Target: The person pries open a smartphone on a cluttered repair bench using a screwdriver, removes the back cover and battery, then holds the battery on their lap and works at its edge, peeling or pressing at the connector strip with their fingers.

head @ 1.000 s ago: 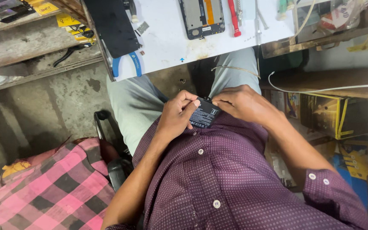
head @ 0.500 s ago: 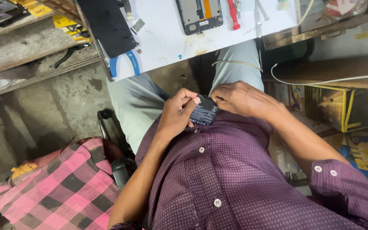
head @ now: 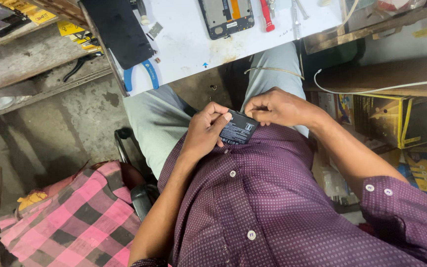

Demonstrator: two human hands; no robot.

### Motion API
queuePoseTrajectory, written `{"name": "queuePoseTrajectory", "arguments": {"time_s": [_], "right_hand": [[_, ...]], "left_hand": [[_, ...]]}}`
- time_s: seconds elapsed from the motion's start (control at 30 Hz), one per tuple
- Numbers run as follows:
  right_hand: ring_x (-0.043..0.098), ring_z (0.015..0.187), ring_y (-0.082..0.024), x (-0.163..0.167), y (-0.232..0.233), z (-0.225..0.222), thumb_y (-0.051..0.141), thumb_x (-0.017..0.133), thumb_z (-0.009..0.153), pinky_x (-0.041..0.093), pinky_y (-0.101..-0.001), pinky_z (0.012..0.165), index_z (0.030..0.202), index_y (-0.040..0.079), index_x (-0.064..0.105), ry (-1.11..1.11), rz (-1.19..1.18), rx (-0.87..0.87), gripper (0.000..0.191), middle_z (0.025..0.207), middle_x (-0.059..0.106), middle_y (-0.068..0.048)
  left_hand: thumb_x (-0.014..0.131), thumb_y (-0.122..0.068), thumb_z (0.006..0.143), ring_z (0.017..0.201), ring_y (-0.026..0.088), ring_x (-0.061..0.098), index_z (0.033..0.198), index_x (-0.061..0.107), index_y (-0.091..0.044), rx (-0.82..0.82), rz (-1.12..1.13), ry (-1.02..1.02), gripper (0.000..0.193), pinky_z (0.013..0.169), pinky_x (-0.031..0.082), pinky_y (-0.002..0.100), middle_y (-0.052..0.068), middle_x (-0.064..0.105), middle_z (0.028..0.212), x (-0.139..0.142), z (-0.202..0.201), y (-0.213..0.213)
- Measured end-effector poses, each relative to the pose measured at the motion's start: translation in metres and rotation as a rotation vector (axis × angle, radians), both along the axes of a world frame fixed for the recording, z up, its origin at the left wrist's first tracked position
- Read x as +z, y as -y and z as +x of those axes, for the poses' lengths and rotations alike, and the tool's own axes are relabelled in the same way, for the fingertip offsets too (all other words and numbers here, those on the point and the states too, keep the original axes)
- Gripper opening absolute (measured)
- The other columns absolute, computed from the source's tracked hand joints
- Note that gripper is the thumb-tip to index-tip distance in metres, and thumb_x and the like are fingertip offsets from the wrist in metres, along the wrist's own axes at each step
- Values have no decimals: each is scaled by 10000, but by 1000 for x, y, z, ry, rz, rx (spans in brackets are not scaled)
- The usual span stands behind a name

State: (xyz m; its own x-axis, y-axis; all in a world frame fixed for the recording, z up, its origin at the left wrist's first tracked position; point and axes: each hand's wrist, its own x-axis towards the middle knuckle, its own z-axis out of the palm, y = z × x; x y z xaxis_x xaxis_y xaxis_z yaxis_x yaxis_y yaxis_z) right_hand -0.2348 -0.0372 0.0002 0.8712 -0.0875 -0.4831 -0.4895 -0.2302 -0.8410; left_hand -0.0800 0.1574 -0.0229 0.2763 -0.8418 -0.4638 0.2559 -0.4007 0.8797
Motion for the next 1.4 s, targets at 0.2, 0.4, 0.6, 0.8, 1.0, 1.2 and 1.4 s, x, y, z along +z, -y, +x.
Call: {"name": "queuePoseTrajectory", "arguments": {"time_s": [0.2, 0.4, 0.6, 0.8, 1.0, 1.2, 1.4], "right_hand": [[679, 653, -98, -17, 2, -8, 83, 622, 901, 578, -259, 612, 988, 0, 727, -33, 149, -44, 159, 815, 709, -14], [650, 665, -81, -26, 3, -12, 51, 598, 915, 558, -252, 605, 993, -16, 738, -35, 335, -100, 174, 826, 697, -11], [689, 640, -103, -5, -3, -4, 76, 644, 899, 577, -270, 604, 969, 12, 758, -76, 96, -132, 149, 796, 735, -30], [717, 824, -349, 23, -15, 1, 184, 705, 917, 552, -424, 726, 1008, 12, 751, 174, -377, -2, 200, 892, 756, -159], [702, 859, -378, 23, -17, 2, 143, 667, 891, 543, -452, 764, 995, -1, 711, 210, -410, 61, 183, 932, 732, -161], [697, 823, -365, 8, -19, -2, 131, 654, 871, 541, -435, 750, 977, -12, 695, 186, -382, 52, 183, 909, 724, -154], [675, 642, -117, -21, -9, -7, 116, 621, 906, 571, -277, 610, 981, 27, 728, -7, 37, -68, 158, 765, 705, -29]], "left_hand": [[639, -167, 1004, 524, 48, 557, 1071, 622, 14, -8, 1, -20, 193, 419, 474, 234, 82, 758, 900, -3, -1, 0], [644, -170, 1004, 523, 48, 552, 1067, 619, 13, -16, 3, -30, 195, 424, 474, 232, 78, 755, 896, -2, -1, 0], [642, -179, 998, 507, 51, 553, 1061, 616, 14, -2, 36, 12, 204, 413, 474, 237, 76, 756, 889, 0, -2, 2], [640, -179, 998, 511, 62, 578, 1055, 625, 15, 2, 63, 47, 204, 419, 492, 244, 81, 755, 863, 5, -2, 3], [639, -180, 1000, 519, 56, 580, 1080, 626, 16, -35, 37, 63, 213, 420, 498, 250, 77, 770, 891, 7, -3, 2], [647, -181, 994, 503, 57, 571, 1084, 628, 24, -32, 27, 66, 225, 419, 496, 251, 79, 769, 889, 4, -2, 1], [649, -183, 993, 499, 59, 577, 1082, 624, 27, -48, 21, 53, 229, 416, 490, 249, 88, 770, 885, 2, -2, 1]]}}
